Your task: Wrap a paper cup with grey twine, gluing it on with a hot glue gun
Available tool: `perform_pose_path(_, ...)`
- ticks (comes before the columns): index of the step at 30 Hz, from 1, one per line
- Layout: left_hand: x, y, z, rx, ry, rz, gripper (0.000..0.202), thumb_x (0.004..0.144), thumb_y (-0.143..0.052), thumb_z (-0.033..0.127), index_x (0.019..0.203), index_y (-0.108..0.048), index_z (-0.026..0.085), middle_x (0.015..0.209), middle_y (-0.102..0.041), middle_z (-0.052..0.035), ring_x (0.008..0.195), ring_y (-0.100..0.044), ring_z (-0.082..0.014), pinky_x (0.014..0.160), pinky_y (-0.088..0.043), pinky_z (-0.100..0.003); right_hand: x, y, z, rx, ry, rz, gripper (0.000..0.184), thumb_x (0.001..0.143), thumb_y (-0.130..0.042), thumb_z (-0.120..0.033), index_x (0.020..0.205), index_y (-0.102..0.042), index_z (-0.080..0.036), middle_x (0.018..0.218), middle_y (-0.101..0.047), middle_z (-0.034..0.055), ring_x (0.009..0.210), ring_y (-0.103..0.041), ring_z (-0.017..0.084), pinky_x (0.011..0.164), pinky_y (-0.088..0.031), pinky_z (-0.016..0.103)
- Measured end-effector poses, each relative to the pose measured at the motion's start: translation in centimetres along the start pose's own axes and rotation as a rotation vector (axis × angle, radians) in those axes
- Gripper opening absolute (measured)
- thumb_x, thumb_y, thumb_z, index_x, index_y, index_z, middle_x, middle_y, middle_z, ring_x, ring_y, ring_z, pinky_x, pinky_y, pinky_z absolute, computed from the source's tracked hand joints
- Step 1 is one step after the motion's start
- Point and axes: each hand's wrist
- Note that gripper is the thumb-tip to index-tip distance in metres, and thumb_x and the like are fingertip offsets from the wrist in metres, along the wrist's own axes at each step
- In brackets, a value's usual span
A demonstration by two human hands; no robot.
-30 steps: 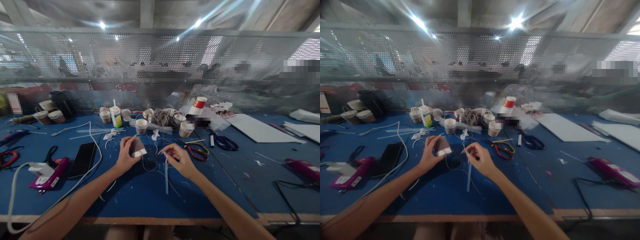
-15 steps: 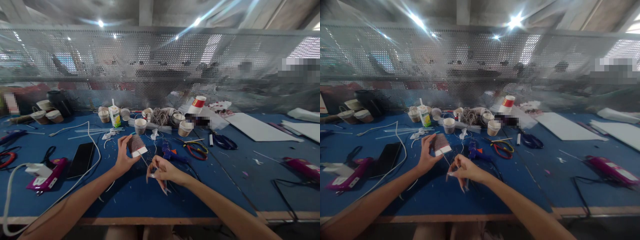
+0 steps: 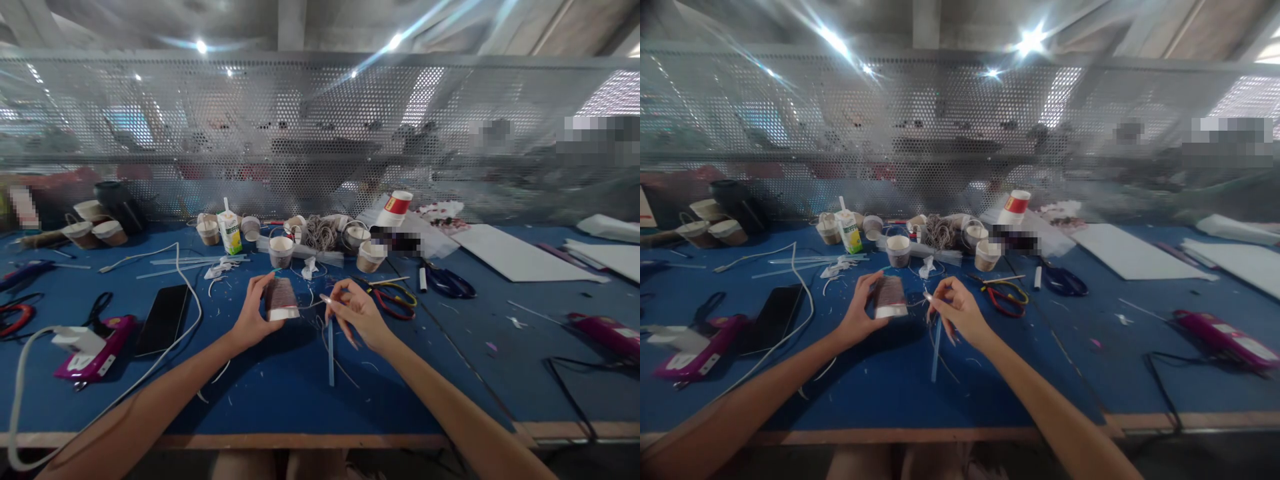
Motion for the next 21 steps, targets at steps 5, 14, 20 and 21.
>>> perform_pose_path(5, 0.0, 0.2, 0.3, -0.163, 0.038, 0.005, 0.075, 0.066, -0.068, 0.023, 0.134, -0.036, 0.025, 0.125, -0.035, -0.0086, 0.123, -0.041, -0.0278, 0.1, -0.045, -0.042, 0.3, -0.5, 0.5, -0.178, -0.116, 0.069, 0.04, 0.075, -0.064, -0.051, 0.08, -0.035, -0.023, 0.07, -0.069, -0.0034, 0.023, -0.042, 0.005, 0.023, -0.029, 0.016)
perform_pose_path(14, 0.0, 0.3, 0.2, -0.243, 0.036, 0.044, 0.071, 0.069, -0.067, 0.03, 0.134, -0.037, 0.027, 0.125, -0.037, -0.0085, 0.118, -0.044, -0.0285, 0.097, -0.046, -0.044, -0.3, 0.4, 0.6, -0.504, 0.069, 0.349, 0.033, 0.086, -0.051, -0.052, 0.072, -0.039, -0.024, 0.048, -0.058, -0.0049, 0.025, -0.037, 0.008, 0.028, -0.027, 0.021)
perform_pose_path(20, 0.2, 0.1, 0.3, -0.197, 0.002, 0.02, 0.063, 0.067, -0.068, 0.026, 0.126, -0.045, 0.025, 0.12, -0.04, -0.0081, 0.119, -0.043, -0.0285, 0.098, -0.044, -0.046, -1.4, -0.2, 0.7, -0.063, 0.203, -0.048, 0.034, 0.088, -0.048, -0.052, 0.076, -0.036, -0.023, 0.103, -0.07, 0.0104, 0.031, -0.035, 0.003, 0.03, -0.025, 0.02)
perform_pose_path(21, 0.2, 0.1, 0.2, -0.197, -0.009, 0.021, 0.062, 0.066, -0.068, 0.026, 0.125, -0.045, 0.025, 0.12, -0.04, -0.0082, 0.119, -0.043, -0.0283, 0.098, -0.044, -0.046, -1.6, -0.4, 0.8, -0.033, 0.193, -0.125, 0.034, 0.088, -0.049, -0.052, 0.076, -0.037, -0.022, 0.109, -0.068, 0.012, 0.033, -0.035, 0.002, 0.031, -0.025, 0.02)
Point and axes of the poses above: each hand's wrist, its own x-axis towards the middle knuckle, its own y-axis out of the back of the hand, z = x × y
